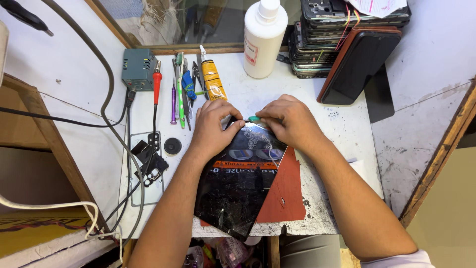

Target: The person uses a green scraping tool to pry and remove the edges of a cracked tablet screen on a repair workbench.

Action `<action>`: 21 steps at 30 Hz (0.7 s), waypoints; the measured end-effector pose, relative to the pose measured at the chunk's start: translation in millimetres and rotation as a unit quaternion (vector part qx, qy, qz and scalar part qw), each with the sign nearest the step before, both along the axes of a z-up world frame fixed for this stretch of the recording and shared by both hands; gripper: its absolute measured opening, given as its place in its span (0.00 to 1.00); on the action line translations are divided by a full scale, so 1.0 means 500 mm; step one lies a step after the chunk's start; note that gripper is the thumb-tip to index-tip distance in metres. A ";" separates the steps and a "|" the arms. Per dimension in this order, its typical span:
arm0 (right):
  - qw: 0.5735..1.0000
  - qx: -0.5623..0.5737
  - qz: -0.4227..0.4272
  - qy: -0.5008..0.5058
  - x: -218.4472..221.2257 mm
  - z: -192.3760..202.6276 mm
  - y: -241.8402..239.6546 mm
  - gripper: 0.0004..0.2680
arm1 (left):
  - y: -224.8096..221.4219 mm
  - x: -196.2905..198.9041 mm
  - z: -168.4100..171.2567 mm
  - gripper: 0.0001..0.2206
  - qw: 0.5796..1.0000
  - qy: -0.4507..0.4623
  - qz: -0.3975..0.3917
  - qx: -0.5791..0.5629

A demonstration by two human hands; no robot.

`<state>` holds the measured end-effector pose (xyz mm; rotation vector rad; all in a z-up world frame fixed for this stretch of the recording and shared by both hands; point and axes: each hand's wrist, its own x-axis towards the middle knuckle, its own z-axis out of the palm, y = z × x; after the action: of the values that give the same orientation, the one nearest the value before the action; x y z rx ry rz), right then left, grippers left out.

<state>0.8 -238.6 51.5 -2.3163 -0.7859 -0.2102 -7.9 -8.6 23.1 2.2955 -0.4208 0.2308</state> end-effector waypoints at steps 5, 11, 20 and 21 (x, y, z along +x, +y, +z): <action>1.000 -0.011 -0.006 0.006 0.000 0.000 0.001 0.09 | 0.001 -0.001 -0.001 0.06 1.000 0.001 0.001 -0.005; 1.000 -0.009 -0.018 0.021 -0.002 0.004 0.004 0.09 | -0.004 -0.002 0.003 0.04 1.000 0.005 0.005 -0.014; 1.000 -0.002 -0.025 0.011 -0.002 0.005 0.001 0.06 | -0.012 -0.005 0.002 0.04 1.000 -0.002 0.015 0.020; 1.000 -0.003 -0.025 0.009 -0.001 0.005 0.001 0.06 | -0.014 -0.007 0.002 0.04 1.000 -0.016 0.014 0.021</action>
<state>0.2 -238.3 53.9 -2.3424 -0.7208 -0.2081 -11.4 -15.5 24.2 2.3430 -0.4142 0.2738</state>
